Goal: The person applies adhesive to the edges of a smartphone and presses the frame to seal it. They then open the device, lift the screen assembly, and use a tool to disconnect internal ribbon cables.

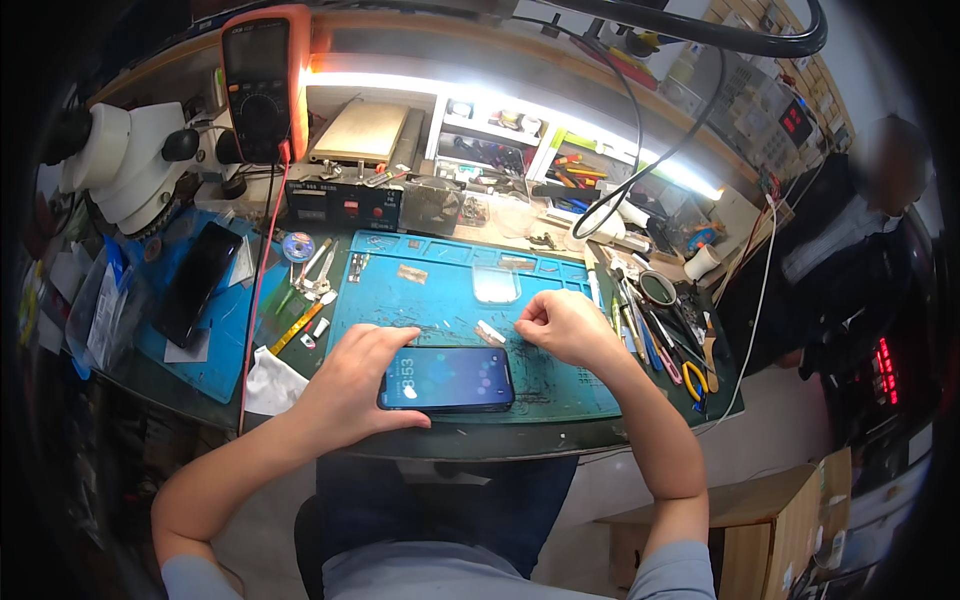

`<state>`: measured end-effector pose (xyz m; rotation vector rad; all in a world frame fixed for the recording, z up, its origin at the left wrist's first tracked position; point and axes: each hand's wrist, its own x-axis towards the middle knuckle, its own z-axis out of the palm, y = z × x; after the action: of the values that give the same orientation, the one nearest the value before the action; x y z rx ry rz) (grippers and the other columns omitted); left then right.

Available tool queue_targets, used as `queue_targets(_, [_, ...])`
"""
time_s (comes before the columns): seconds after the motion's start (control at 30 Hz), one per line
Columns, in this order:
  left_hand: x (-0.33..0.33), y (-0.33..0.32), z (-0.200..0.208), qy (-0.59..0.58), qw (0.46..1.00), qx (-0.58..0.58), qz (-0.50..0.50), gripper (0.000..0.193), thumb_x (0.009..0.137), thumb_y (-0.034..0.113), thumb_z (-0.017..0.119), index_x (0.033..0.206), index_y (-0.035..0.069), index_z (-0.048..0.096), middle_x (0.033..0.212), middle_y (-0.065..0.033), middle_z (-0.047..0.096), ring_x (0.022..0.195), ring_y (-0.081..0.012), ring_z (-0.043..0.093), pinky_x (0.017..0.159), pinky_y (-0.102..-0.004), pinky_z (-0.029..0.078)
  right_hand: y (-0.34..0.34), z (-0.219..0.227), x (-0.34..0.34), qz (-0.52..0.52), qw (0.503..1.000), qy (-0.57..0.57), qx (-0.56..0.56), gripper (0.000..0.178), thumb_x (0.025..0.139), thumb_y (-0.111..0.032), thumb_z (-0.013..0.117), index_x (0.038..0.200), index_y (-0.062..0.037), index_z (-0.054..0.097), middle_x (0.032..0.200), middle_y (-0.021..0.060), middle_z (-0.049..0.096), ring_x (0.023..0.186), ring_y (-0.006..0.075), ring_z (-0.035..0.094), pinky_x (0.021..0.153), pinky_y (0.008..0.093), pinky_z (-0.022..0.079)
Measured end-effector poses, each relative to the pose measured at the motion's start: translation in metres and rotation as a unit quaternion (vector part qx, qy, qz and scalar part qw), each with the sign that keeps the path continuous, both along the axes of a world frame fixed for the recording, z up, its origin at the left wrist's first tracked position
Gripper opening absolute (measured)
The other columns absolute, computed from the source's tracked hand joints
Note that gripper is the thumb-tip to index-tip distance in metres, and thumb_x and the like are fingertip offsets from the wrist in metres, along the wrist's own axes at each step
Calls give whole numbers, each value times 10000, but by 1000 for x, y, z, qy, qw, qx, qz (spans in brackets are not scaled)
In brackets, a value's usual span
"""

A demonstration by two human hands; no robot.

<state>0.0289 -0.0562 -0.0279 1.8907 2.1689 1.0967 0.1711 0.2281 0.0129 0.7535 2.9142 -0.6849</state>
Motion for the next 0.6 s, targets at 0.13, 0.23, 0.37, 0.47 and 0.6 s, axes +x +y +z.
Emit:
queue_targets(0.13, [5,0,2,8,1000,-8,-9,964,675,347,957,1445,22,477,1305,-155,589,1240,-345,521,1071,-441,436,-23,1,-1,21,998,2,52,379,853,-392,799,1007,-48,760,912,106,746,846,261,719,773,393,558])
queue_targets(0.23, [4,-8,6,3,1000,-21,-2,946,689,355,944,1442,18,480,1300,-165,593,1234,-365,526,1069,-450,439,-25,-12,-10,63,994,-7,90,328,853,-368,793,928,-50,773,828,126,744,810,280,720,754,402,560])
queue_targets(0.37, [4,-9,6,8,1000,-10,4,945,699,348,935,1448,12,467,1294,-179,596,1231,-372,530,1068,-458,437,-7,15,-17,63,995,-68,29,260,851,-312,786,880,-53,778,799,131,746,777,256,724,730,387,560])
queue_targets(0.47, [3,2,2,12,1000,2,6,938,708,348,927,1450,12,464,1294,-183,596,1232,-373,532,1071,-456,435,31,34,9,16,997,-60,44,265,843,-302,795,854,-37,771,807,108,750,761,232,719,717,372,561])
queue_targets(0.6, [12,30,-2,13,1000,-7,1,912,719,353,915,1441,12,476,1289,-186,603,1239,-374,532,1077,-451,435,36,25,42,-46,984,-9,170,468,838,-382,819,1191,-93,717,966,96,755,910,255,736,837,384,567])
